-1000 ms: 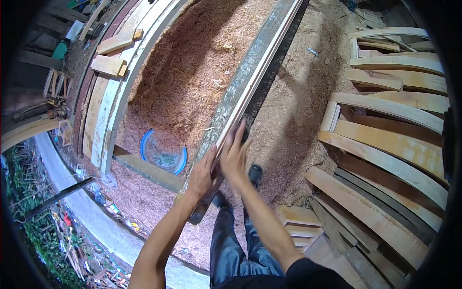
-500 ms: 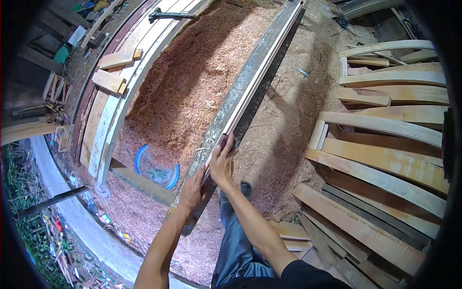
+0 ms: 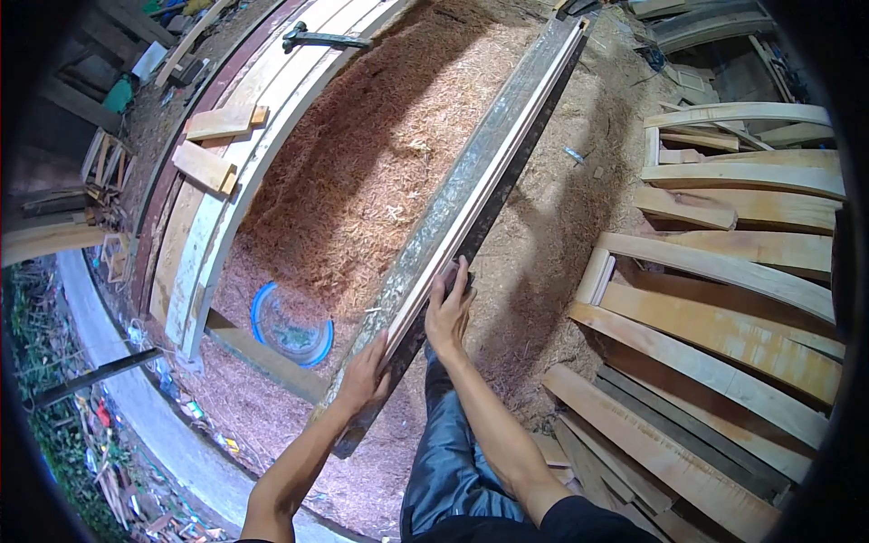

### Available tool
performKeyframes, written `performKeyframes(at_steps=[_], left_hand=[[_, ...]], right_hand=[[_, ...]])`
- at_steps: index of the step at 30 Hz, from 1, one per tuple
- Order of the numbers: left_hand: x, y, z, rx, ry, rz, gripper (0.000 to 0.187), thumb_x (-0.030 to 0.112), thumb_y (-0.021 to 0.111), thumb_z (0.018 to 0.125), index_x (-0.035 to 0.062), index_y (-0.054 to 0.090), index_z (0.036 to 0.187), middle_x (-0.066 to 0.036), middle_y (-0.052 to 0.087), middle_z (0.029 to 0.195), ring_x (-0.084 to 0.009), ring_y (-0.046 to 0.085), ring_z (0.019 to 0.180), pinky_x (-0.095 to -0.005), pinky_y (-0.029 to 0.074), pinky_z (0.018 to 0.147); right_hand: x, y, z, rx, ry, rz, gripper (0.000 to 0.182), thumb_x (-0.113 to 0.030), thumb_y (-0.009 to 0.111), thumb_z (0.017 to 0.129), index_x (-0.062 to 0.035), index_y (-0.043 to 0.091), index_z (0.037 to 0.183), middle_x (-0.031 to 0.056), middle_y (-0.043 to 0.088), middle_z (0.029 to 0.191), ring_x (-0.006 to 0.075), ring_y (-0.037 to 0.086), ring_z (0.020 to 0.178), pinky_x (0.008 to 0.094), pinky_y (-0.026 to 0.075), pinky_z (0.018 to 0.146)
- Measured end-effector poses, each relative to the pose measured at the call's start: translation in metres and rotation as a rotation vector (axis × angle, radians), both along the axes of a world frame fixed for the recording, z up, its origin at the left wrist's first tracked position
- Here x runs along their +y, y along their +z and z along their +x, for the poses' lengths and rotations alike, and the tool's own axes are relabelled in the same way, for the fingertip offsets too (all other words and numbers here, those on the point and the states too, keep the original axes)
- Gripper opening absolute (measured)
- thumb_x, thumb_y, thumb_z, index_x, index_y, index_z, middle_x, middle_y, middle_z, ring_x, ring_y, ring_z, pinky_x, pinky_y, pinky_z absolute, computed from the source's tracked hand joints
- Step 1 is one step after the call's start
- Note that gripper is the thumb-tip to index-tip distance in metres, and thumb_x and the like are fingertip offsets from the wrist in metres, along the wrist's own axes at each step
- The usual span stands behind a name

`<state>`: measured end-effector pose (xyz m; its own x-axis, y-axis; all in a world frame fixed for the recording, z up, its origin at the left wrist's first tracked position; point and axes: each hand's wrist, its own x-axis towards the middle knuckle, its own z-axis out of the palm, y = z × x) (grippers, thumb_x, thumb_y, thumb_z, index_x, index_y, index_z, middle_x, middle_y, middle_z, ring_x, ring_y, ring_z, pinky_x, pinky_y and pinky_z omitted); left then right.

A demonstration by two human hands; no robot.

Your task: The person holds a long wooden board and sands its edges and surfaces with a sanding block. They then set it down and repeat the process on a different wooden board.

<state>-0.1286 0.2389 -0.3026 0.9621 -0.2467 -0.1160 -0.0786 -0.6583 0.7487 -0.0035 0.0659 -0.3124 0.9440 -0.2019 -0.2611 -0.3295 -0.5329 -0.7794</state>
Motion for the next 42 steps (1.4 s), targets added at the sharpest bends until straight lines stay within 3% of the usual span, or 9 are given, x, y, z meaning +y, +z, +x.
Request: performKeyframes(at_steps=[4,10,15,21,28,33,36,37,42], left_hand=[[-0.042,0.005,0.088,-0.024,0.003,-0.048,0.091,-0.003,0.064,0.069,0.0020,0.023,0.151,-0.027,0.044,0.140,-0.0434,0.047,0.125,-0.0448,0.041,0.106],[-0.065,-0.006,0.134,0.081,0.049,-0.036,0.094,-0.005,0.064,0.068,0.0099,0.025,0.152,-0.021,0.044,0.143,-0.0384,0.047,0.128,-0.0419,0.042,0.107],[-0.064,-0.013,0.135,-0.020,0.034,-0.051,0.090,-0.005,0.065,0.069,0.0080,0.028,0.151,-0.020,0.045,0.143,-0.0389,0.049,0.125,-0.0415,0.043,0.106],[-0.065,-0.013,0.136,-0.008,0.057,-0.029,0.087,-0.003,0.065,0.071,0.0070,0.029,0.150,-0.022,0.047,0.141,-0.0391,0.049,0.125,-0.0423,0.044,0.105],[-0.064,-0.012,0.131,0.025,0.040,0.024,0.086,-0.002,0.065,0.072,0.0054,0.029,0.150,-0.023,0.047,0.140,-0.0398,0.050,0.124,-0.0428,0.044,0.104],[-0.069,0.003,0.137,0.120,0.064,0.015,0.082,-0.002,0.062,0.075,0.0040,0.028,0.150,-0.025,0.046,0.140,-0.0414,0.049,0.124,-0.0433,0.043,0.105],[-0.069,0.002,0.144,0.058,0.021,-0.021,0.080,-0.001,0.062,0.077,0.0019,0.028,0.149,-0.026,0.045,0.140,-0.0422,0.049,0.124,-0.0434,0.042,0.105],[-0.074,0.001,0.156,0.022,0.007,-0.033,0.076,0.001,0.061,0.081,0.0006,0.028,0.149,-0.028,0.045,0.141,-0.0427,0.049,0.125,-0.0440,0.042,0.104],[-0.116,-0.008,0.248,-0.040,0.013,-0.148,0.071,0.004,0.059,0.086,0.0004,0.028,0.149,-0.028,0.045,0.140,-0.0425,0.048,0.126,-0.0438,0.041,0.105]], right_hand=[[-0.011,0.013,0.011,0.062,0.052,0.048,0.065,-0.053,0.034,0.101,-0.0232,0.012,0.155,0.0381,0.027,0.148,0.0656,0.028,0.128,0.0636,0.039,0.100],[-0.036,0.002,0.096,0.075,-0.029,-0.015,0.063,-0.053,0.026,0.102,-0.0187,0.018,0.154,0.0349,0.028,0.148,0.0610,0.022,0.134,0.0572,0.028,0.113],[-0.030,-0.017,0.056,-0.105,-0.194,0.221,0.058,-0.040,0.032,0.105,-0.0040,0.026,0.150,0.0286,0.044,0.138,0.0413,0.047,0.124,0.0523,0.036,0.103],[-0.010,-0.001,0.059,-0.160,-0.073,-0.061,0.052,-0.039,0.033,0.105,-0.0179,0.024,0.152,0.0321,0.049,0.123,0.0503,0.060,0.101,0.0602,0.040,0.100],[-0.017,0.020,0.155,-0.026,-0.091,-0.207,0.053,-0.039,0.035,0.104,-0.0230,0.023,0.153,0.0450,0.038,0.128,0.0339,0.069,0.069,0.0336,0.058,0.051],[-0.027,-0.018,0.102,-0.187,-0.096,0.008,0.054,-0.042,0.029,0.104,-0.0237,0.019,0.154,0.0311,0.035,0.147,0.0526,0.057,0.108,0.0541,0.056,0.083],[-0.038,-0.005,0.108,-0.066,-0.024,-0.060,0.055,-0.042,0.030,0.104,-0.0247,0.017,0.154,0.0318,0.037,0.145,0.0543,0.051,0.117,0.0537,0.058,0.078],[-0.038,0.002,0.121,-0.142,-0.071,-0.137,0.054,-0.042,0.031,0.104,-0.0262,0.018,0.154,0.0435,0.033,0.139,0.0563,0.053,0.112,0.0526,0.059,0.069],[-0.053,0.008,0.172,0.008,-0.185,-0.136,0.056,-0.046,0.033,0.103,-0.0289,0.019,0.154,0.0459,0.038,0.129,0.0532,0.064,0.089,0.0493,0.058,0.059]])
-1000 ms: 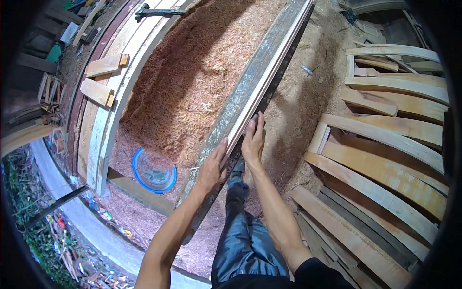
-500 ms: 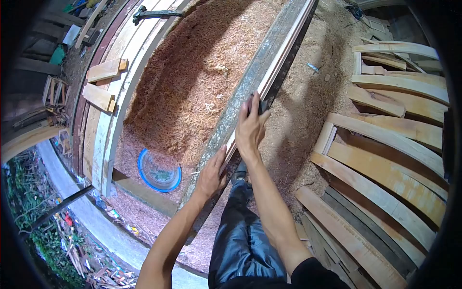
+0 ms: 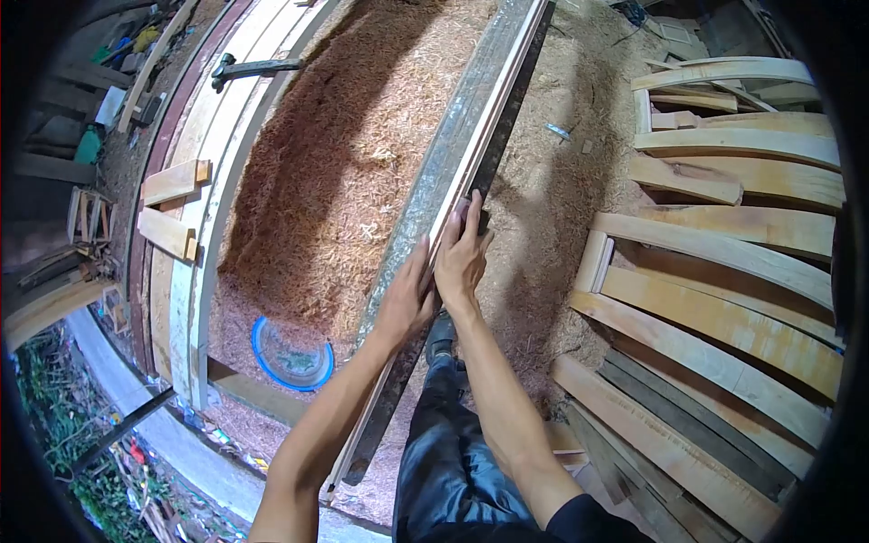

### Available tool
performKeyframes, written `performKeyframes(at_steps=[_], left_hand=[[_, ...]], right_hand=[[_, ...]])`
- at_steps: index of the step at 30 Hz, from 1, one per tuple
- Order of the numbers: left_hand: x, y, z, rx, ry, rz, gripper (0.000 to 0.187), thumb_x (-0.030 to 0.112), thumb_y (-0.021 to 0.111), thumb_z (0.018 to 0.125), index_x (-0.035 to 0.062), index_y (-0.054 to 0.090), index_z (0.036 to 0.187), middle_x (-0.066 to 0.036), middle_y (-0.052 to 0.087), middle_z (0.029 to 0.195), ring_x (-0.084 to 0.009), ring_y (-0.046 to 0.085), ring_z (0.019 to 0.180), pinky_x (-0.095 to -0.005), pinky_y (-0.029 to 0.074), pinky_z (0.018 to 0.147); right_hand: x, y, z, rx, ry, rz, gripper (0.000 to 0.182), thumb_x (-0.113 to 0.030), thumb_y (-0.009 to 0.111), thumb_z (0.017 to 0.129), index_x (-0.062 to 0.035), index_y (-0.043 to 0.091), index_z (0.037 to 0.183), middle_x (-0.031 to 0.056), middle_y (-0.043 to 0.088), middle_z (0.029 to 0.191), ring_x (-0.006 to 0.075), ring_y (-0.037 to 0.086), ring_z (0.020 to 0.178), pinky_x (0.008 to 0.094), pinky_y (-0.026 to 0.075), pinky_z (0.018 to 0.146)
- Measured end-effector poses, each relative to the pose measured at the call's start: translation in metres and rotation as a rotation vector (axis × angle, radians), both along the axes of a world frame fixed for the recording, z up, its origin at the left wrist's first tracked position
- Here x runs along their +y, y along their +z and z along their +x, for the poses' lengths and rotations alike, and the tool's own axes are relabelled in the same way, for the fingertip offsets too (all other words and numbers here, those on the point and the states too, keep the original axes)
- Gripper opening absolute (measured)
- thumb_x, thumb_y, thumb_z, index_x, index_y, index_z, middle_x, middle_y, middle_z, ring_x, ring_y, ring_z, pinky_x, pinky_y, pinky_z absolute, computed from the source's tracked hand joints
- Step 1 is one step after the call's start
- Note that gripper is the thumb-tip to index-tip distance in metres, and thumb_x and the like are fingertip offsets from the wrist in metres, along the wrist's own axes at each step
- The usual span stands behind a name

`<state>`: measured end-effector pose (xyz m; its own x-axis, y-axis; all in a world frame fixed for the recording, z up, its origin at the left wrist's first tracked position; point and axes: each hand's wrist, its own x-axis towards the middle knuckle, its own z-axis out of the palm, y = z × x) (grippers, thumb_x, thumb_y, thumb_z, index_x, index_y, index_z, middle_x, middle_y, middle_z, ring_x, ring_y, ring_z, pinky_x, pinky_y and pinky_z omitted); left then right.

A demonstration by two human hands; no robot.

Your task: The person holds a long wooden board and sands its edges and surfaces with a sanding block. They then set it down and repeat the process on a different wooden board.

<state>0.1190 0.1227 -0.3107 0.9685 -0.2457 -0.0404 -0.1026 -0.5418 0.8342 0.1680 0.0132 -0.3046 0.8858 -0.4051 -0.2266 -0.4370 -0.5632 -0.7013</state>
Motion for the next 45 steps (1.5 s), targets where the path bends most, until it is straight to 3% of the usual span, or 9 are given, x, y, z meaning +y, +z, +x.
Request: performKeyframes(at_steps=[4,11,19,22,27,31,34,39,45], left_hand=[[-0.006,-0.006,0.014,0.064,0.029,-0.041,0.071,0.004,0.059,0.085,0.0006,0.029,0.149,-0.029,0.047,0.139,-0.0424,0.048,0.127,-0.0433,0.041,0.105],[-0.008,0.003,0.012,0.049,0.006,0.036,0.071,-0.006,0.056,0.079,-0.0011,0.032,0.146,-0.030,0.047,0.136,-0.0448,0.049,0.124,-0.0428,0.045,0.102],[-0.008,0.003,0.016,0.106,-0.011,0.083,0.072,0.001,0.061,0.081,-0.0016,0.031,0.146,-0.025,0.041,0.145,-0.0419,0.047,0.127,-0.0440,0.044,0.104],[-0.007,0.000,0.014,0.109,-0.031,0.117,0.071,-0.001,0.059,0.080,-0.0020,0.031,0.146,-0.024,0.040,0.146,-0.0425,0.048,0.125,-0.0447,0.045,0.102],[-0.010,0.000,0.013,0.066,-0.030,0.124,0.073,-0.005,0.058,0.077,-0.0023,0.031,0.145,-0.026,0.040,0.144,-0.0444,0.051,0.121,-0.0461,0.047,0.099],[-0.008,0.007,0.016,0.104,-0.022,0.148,0.074,-0.005,0.058,0.076,-0.0023,0.031,0.145,-0.027,0.041,0.143,-0.0455,0.052,0.119,-0.0465,0.047,0.098],[-0.007,0.005,0.015,0.079,-0.022,0.150,0.076,-0.004,0.059,0.076,-0.0013,0.030,0.146,-0.027,0.042,0.142,-0.0456,0.052,0.118,-0.0463,0.048,0.097],[-0.011,0.001,0.012,0.045,0.000,0.143,0.077,-0.004,0.057,0.076,0.0020,0.029,0.148,-0.026,0.045,0.140,-0.0452,0.054,0.115,-0.0462,0.048,0.096],[-0.009,-0.003,0.010,0.089,0.006,0.145,0.074,-0.002,0.056,0.079,0.0020,0.030,0.148,-0.028,0.047,0.137,-0.0465,0.055,0.113,-0.0473,0.048,0.095]], right_hand=[[0.006,0.025,-0.031,0.221,0.052,0.155,0.057,-0.046,0.038,0.102,-0.0290,0.021,0.154,0.0409,0.035,0.133,0.0549,0.056,0.107,0.0551,0.053,0.081],[-0.035,0.013,0.082,0.166,-0.004,0.097,0.058,-0.051,0.025,0.103,-0.0325,0.010,0.155,0.0465,0.019,0.144,0.0595,0.047,0.118,0.0526,0.059,0.077],[-0.012,0.008,0.007,0.160,0.074,0.179,0.060,-0.049,0.032,0.102,-0.0325,0.011,0.155,0.0445,0.018,0.146,0.0624,0.046,0.117,0.0653,0.049,0.086],[-0.040,-0.002,0.095,0.095,-0.037,0.057,0.056,-0.047,0.028,0.104,-0.0360,0.007,0.155,0.0482,0.018,0.143,0.0125,0.059,0.048,0.0162,0.041,0.030],[-0.063,-0.016,0.116,0.055,0.052,0.110,0.056,-0.047,0.026,0.105,-0.0357,0.006,0.155,0.0465,0.012,0.146,0.0086,0.054,0.045,0.0163,0.036,0.029],[-0.031,-0.012,0.037,-0.075,0.182,-0.135,0.057,-0.044,0.028,0.105,-0.0349,0.005,0.156,0.0463,0.013,0.146,0.0083,0.048,0.043,0.0175,0.037,0.031],[-0.038,-0.009,0.078,0.064,-0.002,0.116,0.055,-0.045,0.027,0.105,-0.0364,0.007,0.155,0.0453,0.020,0.145,0.0109,0.054,0.046,0.0171,0.038,0.032],[-0.083,-0.076,0.157,-0.242,0.069,-0.565,0.058,-0.050,0.026,0.103,-0.0367,0.004,0.155,0.0438,0.015,0.147,0.0448,0.065,0.096,0.0193,0.048,0.037],[-0.045,-0.003,0.055,0.156,0.170,0.033,0.060,-0.052,0.028,0.103,-0.0370,0.004,0.155,0.0504,0.015,0.142,0.0386,0.068,0.064,0.0282,0.047,0.036]])
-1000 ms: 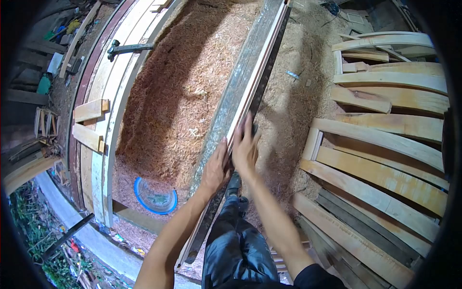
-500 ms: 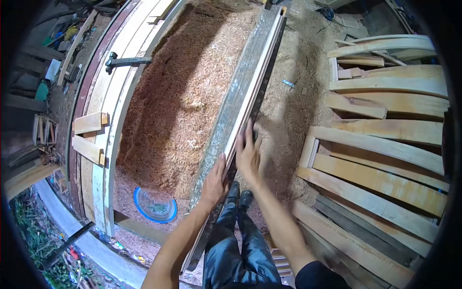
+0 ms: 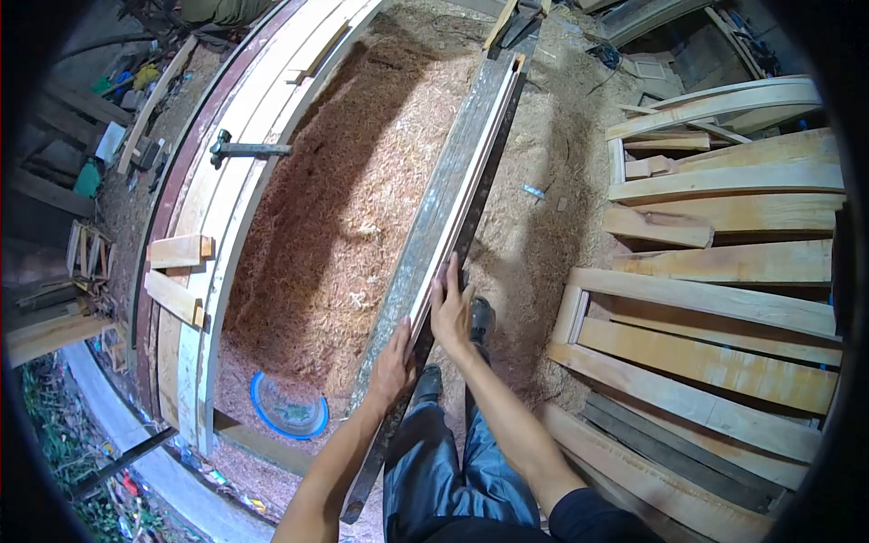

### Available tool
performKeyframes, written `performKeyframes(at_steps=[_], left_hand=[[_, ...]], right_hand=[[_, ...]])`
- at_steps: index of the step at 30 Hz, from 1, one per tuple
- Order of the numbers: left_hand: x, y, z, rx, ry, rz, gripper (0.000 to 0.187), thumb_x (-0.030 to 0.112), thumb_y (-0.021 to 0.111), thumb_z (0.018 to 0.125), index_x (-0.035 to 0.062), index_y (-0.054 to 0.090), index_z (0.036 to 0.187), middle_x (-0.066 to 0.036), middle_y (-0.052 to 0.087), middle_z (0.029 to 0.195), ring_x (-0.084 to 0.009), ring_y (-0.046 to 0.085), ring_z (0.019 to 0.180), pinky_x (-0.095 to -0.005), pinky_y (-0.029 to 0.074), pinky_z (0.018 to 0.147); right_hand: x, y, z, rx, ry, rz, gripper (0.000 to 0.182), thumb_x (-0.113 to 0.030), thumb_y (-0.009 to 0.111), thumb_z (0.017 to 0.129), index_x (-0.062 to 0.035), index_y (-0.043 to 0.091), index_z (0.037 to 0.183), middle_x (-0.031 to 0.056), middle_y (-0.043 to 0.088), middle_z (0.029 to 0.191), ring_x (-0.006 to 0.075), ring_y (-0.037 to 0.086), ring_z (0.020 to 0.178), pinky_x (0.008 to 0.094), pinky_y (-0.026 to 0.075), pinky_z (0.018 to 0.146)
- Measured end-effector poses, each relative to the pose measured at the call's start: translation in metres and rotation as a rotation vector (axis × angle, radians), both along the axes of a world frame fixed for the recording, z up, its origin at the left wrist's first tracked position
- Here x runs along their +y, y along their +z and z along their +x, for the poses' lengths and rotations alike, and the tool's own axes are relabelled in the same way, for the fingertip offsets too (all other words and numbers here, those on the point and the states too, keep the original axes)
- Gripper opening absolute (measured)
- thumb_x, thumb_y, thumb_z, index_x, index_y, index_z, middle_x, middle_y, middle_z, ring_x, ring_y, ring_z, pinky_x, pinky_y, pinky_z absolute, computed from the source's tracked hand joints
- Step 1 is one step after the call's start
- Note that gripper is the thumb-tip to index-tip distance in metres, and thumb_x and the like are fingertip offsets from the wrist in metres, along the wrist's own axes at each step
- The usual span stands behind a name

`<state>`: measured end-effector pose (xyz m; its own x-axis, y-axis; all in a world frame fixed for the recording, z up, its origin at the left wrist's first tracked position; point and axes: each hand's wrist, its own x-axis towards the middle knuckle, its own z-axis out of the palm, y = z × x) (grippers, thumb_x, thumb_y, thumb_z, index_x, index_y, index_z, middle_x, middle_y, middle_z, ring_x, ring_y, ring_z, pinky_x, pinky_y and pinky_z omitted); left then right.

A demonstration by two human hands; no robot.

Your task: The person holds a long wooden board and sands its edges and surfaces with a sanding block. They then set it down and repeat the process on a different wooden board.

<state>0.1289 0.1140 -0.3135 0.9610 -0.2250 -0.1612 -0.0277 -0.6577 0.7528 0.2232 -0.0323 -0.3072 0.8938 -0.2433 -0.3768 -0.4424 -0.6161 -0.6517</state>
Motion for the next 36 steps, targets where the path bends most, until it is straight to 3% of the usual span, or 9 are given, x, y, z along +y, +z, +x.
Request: performKeyframes(at_steps=[1,5,7,17,19,30,34,35,36], left_hand=[[-0.002,-0.001,0.001,-0.010,-0.002,-0.009,0.073,-0.001,0.056,0.080,0.0016,0.029,0.148,-0.028,0.047,0.136,-0.0464,0.054,0.114,-0.0470,0.048,0.095],[0.000,0.000,0.008,-0.012,-0.037,-0.006,0.072,-0.001,0.056,0.081,-0.0001,0.029,0.148,-0.030,0.045,0.136,-0.0463,0.051,0.119,-0.0460,0.046,0.098],[-0.013,0.020,0.028,0.065,0.009,-0.024,0.072,-0.001,0.055,0.081,-0.0002,0.029,0.148,-0.030,0.044,0.138,-0.0457,0.049,0.121,-0.0456,0.044,0.101],[-0.111,0.005,0.247,-0.059,-0.063,-0.076,0.085,0.005,0.066,0.076,0.0019,0.024,0.151,-0.026,0.036,0.148,-0.0436,0.043,0.131,-0.0435,0.042,0.106],[-0.127,0.003,0.283,-0.079,-0.084,-0.037,0.089,0.004,0.068,0.074,0.0025,0.023,0.151,-0.025,0.036,0.149,-0.0438,0.043,0.130,-0.0431,0.043,0.104],[-0.182,-0.001,0.396,-0.010,-0.074,-0.031,0.088,0.002,0.062,0.080,0.0077,0.015,0.155,-0.023,0.033,0.151,-0.0432,0.048,0.126,-0.0456,0.045,0.104],[-0.183,-0.011,0.395,-0.036,-0.059,0.077,0.082,0.003,0.057,0.084,0.0075,0.016,0.154,-0.025,0.040,0.145,-0.0454,0.057,0.112,-0.0463,0.053,0.091],[-0.184,-0.011,0.395,0.030,-0.040,0.092,0.080,0.003,0.056,0.084,0.0077,0.016,0.154,-0.025,0.042,0.144,-0.0461,0.059,0.108,-0.0464,0.055,0.088],[-0.186,-0.003,0.394,-0.029,-0.047,0.124,0.079,0.002,0.053,0.084,0.0083,0.016,0.154,-0.026,0.047,0.139,-0.0476,0.062,0.099,-0.0472,0.057,0.080]], right_hand=[[0.001,-0.007,0.005,-0.164,0.030,-0.134,0.062,-0.054,0.029,0.102,-0.0366,0.003,0.155,0.0512,0.018,0.141,0.0479,0.067,0.069,0.0323,0.050,0.038],[-0.026,0.001,0.083,-0.064,-0.109,0.032,0.057,-0.046,0.029,0.104,-0.0391,0.004,0.155,0.0472,0.015,0.145,0.0212,0.066,0.057,0.0202,0.041,0.030],[-0.052,0.019,0.146,0.033,-0.141,0.093,0.061,-0.053,0.027,0.102,-0.0376,0.001,0.155,0.0444,0.018,0.146,0.0538,0.062,0.098,0.0405,0.060,0.053],[-0.075,-0.002,0.175,-0.080,-0.039,0.013,0.061,-0.043,0.040,0.102,-0.0314,0.014,0.155,0.0462,0.036,0.133,0.0494,0.066,0.088,0.0406,0.057,0.048],[-0.087,-0.007,0.213,-0.132,-0.081,-0.051,0.060,-0.043,0.037,0.103,-0.0326,0.011,0.155,0.0477,0.036,0.134,0.0602,0.055,0.106,0.0480,0.059,0.070],[-0.148,-0.007,0.333,-0.086,-0.066,0.051,0.056,-0.042,0.031,0.105,-0.0340,0.008,0.155,0.0506,0.021,0.139,0.0250,0.059,0.046,0.0234,0.044,0.029],[-0.154,-0.011,0.354,-0.105,-0.100,0.050,0.058,-0.040,0.034,0.104,-0.0316,0.009,0.156,0.0512,0.029,0.135,0.0341,0.067,0.058,0.0322,0.056,0.042],[-0.156,-0.010,0.374,-0.131,-0.133,-0.043,0.058,-0.042,0.034,0.104,-0.0318,0.009,0.155,0.0474,0.042,0.128,0.0493,0.066,0.087,0.0419,0.061,0.056],[-0.166,-0.004,0.400,-0.108,-0.150,0.010,0.057,-0.041,0.034,0.104,-0.0325,0.010,0.155,0.0490,0.032,0.134,0.0411,0.068,0.074,0.0340,0.057,0.046]])
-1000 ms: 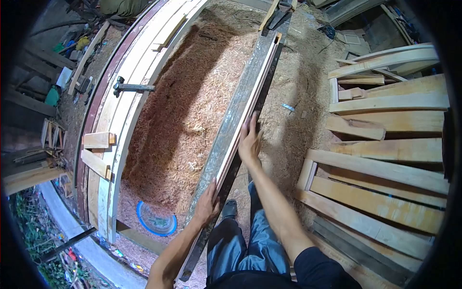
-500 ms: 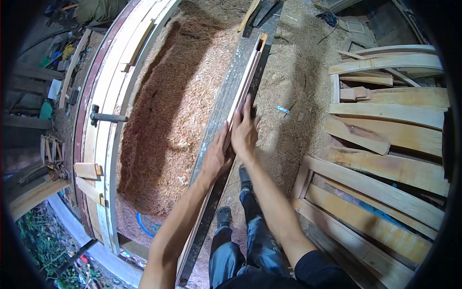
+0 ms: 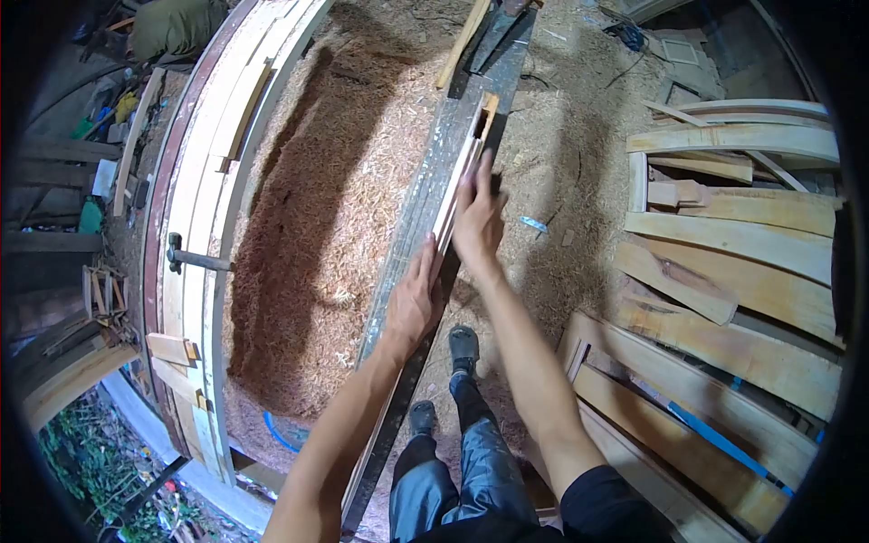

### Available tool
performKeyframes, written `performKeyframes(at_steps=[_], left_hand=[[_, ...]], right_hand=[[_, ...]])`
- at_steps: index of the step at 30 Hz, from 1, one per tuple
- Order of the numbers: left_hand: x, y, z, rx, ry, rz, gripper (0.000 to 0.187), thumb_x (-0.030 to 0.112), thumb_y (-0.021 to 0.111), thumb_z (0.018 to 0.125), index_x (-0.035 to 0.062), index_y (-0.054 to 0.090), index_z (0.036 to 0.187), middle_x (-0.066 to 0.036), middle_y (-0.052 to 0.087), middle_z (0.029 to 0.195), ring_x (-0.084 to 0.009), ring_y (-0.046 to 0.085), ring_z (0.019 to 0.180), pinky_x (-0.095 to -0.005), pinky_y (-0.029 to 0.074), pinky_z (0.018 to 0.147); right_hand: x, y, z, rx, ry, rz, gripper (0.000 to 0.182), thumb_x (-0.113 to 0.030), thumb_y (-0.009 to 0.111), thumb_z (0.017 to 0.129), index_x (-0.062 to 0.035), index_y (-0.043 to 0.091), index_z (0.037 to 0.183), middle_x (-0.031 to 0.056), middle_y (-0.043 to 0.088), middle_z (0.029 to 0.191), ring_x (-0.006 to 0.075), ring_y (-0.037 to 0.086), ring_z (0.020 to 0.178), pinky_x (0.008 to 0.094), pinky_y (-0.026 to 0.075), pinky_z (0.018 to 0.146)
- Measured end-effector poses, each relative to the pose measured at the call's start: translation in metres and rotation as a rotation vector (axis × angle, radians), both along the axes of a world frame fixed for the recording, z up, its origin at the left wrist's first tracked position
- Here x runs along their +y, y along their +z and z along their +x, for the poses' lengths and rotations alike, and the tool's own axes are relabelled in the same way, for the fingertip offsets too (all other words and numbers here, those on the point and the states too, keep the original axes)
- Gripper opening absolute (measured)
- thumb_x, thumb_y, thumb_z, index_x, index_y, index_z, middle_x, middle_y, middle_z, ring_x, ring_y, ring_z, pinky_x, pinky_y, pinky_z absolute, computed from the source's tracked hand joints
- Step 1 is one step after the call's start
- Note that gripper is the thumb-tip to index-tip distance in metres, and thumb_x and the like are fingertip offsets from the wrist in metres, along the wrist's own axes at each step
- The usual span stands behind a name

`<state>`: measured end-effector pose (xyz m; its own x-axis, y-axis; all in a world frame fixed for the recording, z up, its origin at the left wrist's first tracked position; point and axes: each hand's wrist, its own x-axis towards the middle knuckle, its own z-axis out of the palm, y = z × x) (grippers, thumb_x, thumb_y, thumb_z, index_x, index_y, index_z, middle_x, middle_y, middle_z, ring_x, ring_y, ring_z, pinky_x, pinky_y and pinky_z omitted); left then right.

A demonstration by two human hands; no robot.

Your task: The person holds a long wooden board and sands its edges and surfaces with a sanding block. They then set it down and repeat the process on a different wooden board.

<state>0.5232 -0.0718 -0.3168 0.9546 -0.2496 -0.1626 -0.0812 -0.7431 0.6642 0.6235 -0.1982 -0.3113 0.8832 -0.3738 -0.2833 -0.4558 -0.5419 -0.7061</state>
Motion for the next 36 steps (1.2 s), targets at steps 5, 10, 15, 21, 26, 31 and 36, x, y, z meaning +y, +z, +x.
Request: performKeyframes(at_steps=[5,10,15,21,26,31,36], left_hand=[[-0.002,0.006,0.000,-0.001,-0.002,0.032,0.078,0.002,0.053,0.084,0.0088,0.018,0.153,-0.025,0.045,0.141,-0.0471,0.062,0.099,-0.0490,0.056,0.081],[-0.004,0.004,0.000,-0.015,0.043,0.050,0.069,0.003,0.054,0.083,0.0098,0.031,0.148,-0.015,0.042,0.144,-0.0402,0.063,0.101,-0.0461,0.057,0.081],[-0.003,-0.002,-0.003,-0.037,0.039,0.089,0.076,0.006,0.057,0.084,0.0147,0.024,0.151,-0.013,0.042,0.145,-0.0367,0.066,0.098,-0.0430,0.058,0.078],[-0.003,0.012,-0.012,0.086,0.067,0.230,0.056,0.016,0.045,0.097,0.0060,0.026,0.149,-0.017,0.051,0.134,-0.0338,0.064,0.102,-0.0433,0.054,0.084],[0.026,-0.010,-0.118,-0.090,0.254,0.168,0.055,0.033,0.051,0.097,-0.0017,0.039,0.138,-0.018,0.058,0.126,-0.0313,0.064,0.103,-0.0413,0.052,0.084],[0.098,0.005,-0.291,-0.106,0.382,0.144,0.053,0.024,0.066,0.090,0.0021,0.047,0.134,-0.020,0.061,0.123,-0.0364,0.061,0.109,-0.0422,0.050,0.090],[0.158,0.027,-0.450,-0.095,0.564,0.172,0.047,0.012,0.071,0.082,0.0034,0.057,0.126,-0.019,0.062,0.121,-0.0367,0.061,0.107,-0.0433,0.049,0.091]], right_hand=[[-0.033,0.013,0.063,0.110,0.015,0.149,0.055,-0.038,0.034,0.105,-0.0329,0.012,0.155,0.0496,0.027,0.137,0.0241,0.067,0.059,0.0228,0.048,0.034],[-0.002,0.016,0.004,0.004,0.318,-0.044,0.059,-0.032,0.040,0.104,-0.0316,0.014,0.156,0.0429,0.029,0.138,0.0132,0.057,0.056,0.0191,0.043,0.039],[-0.002,0.017,0.058,0.047,0.320,-0.435,0.055,-0.043,0.033,0.104,-0.0264,0.020,0.155,0.0317,0.035,0.130,0.0296,0.061,0.083,0.0427,0.057,0.068],[-0.024,-0.015,0.035,-0.304,0.651,-0.678,0.044,-0.036,0.039,0.103,-0.0209,0.039,0.144,0.0339,0.030,0.138,0.0505,0.040,0.121,0.0627,0.040,0.096],[0.000,-0.025,-0.075,-0.343,0.723,-0.450,0.041,-0.033,0.043,0.102,-0.0211,0.038,0.141,0.0267,0.033,0.122,0.0401,0.045,0.104,0.0573,0.044,0.087],[0.091,0.011,-0.262,-0.419,1.080,-0.393,0.035,-0.026,0.044,0.100,-0.0167,0.046,0.134,0.0256,0.046,0.116,0.0394,0.043,0.111,0.0522,0.033,0.099],[0.115,0.002,-0.333,-0.313,1.249,-0.272,0.047,-0.030,0.053,0.097,-0.0151,0.047,0.141,0.0228,0.056,0.111,0.0338,0.050,0.104,0.0467,0.039,0.090]])
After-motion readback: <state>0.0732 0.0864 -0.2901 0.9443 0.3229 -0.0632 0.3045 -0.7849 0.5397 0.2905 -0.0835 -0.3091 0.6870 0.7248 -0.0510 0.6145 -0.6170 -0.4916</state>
